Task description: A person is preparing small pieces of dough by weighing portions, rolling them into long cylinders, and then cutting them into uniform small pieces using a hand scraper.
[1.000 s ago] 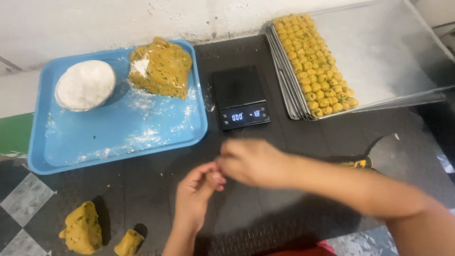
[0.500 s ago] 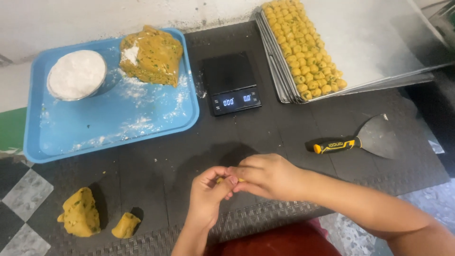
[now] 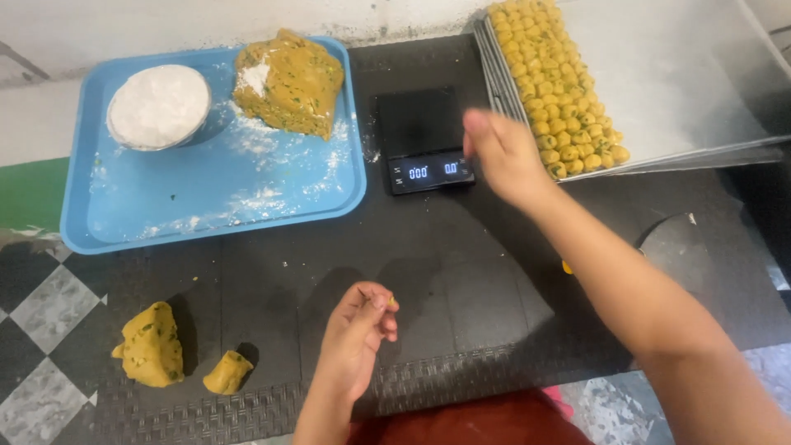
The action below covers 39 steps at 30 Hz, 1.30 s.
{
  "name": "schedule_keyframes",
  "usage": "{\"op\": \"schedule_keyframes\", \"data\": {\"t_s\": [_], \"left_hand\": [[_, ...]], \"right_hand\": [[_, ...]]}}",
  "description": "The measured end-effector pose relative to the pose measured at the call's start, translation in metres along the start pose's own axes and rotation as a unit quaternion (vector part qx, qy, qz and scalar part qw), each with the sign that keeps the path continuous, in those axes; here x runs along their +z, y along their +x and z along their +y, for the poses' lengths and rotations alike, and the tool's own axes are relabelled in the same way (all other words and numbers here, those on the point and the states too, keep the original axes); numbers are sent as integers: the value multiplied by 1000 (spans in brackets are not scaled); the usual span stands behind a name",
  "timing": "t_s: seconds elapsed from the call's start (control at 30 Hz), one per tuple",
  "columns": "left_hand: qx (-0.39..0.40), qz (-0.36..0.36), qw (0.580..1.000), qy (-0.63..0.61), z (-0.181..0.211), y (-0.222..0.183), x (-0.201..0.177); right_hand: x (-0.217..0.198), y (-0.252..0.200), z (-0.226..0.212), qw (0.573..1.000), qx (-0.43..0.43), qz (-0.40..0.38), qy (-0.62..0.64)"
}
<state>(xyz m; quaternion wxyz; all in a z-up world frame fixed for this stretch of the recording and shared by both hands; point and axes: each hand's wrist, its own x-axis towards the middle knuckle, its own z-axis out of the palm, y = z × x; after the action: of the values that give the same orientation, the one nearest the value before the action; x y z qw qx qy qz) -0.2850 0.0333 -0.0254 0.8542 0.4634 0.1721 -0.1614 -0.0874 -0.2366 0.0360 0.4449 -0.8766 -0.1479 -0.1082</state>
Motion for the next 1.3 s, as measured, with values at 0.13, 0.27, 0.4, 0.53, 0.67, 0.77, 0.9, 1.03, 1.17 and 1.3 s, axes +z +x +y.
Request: {"op": "schedule_keyframes", "data": {"t_s": [0.13, 0.27, 0.4, 0.53, 0.67, 0.77, 0.9, 1.03, 1.17, 1.3], "left_hand": [[16, -14, 1000, -3, -6, 0, 1], [13, -45, 999, -26, 3, -5, 3], [0, -64, 998, -24, 2, -2, -2], [-6, -47, 999, -19, -3, -1, -2], [0, -45, 999, 20, -1, -2, -8], [-25, -26, 998, 44, 16, -15, 1], [-15, 20, 989, 149, 21, -31, -12], [-21, 125, 951, 281, 54, -59, -30], [18, 317, 725, 611, 83, -77, -60], [-43, 360, 595, 718, 75, -84, -107]], "right_hand": [[-2, 38, 2, 991, -46, -53, -115], [-11, 45, -6, 976, -34, -127, -172], [-30, 44, 9, 986, -83, -42, -140], [-40, 42, 11, 989, -1, -29, -145], [-37, 47, 15, 986, -36, -38, -159], [-22, 59, 16, 981, -61, -67, -171], [7, 73, 6, 950, -73, -178, -244], [44, 82, 41, 921, -116, -184, -323], [41, 65, 39, 942, -202, -91, -252], [-16, 17, -7, 973, -189, -73, -108]]}}
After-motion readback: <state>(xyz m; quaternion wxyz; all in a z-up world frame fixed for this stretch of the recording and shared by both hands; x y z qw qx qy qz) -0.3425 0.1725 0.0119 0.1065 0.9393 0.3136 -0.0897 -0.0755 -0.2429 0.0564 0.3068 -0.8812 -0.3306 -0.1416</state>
